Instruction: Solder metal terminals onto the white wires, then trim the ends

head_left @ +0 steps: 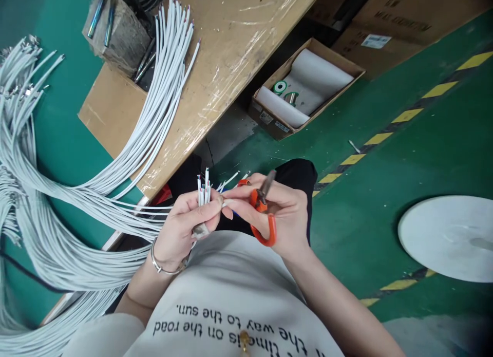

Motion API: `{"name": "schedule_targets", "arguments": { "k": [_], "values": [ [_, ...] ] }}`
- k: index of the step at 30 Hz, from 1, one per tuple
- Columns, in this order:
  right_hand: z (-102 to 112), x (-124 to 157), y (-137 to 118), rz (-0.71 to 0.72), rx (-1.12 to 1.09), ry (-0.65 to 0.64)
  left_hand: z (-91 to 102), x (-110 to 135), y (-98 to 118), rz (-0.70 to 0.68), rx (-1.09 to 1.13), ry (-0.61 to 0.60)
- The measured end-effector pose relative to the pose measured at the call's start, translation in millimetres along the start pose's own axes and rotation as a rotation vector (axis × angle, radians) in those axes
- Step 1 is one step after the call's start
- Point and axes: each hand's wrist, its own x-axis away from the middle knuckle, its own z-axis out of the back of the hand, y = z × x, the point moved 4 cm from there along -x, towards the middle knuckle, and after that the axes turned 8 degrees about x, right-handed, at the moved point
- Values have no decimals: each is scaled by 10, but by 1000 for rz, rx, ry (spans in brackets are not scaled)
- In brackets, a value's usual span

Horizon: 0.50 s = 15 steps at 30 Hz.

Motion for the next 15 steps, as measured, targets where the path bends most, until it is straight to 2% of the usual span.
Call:
{"name": "schedule_targets", "arguments": {
  "k": [5, 7, 10, 12, 15],
  "values": [
    [-5, 24, 8, 153, 86, 90, 6, 6, -12, 16, -6, -15],
    [51, -9, 53, 104, 63, 138, 8, 2, -9, 17, -23, -13],
    [170, -69, 150, -77, -13, 186, -5, -10, 1, 21, -56, -13],
    [243, -75, 164, -131, -2, 154, -16, -17, 11, 7, -78, -6],
    [305, -22, 87, -54, 154, -4, -32, -22, 24, -37, -108, 13]
  ]
}}
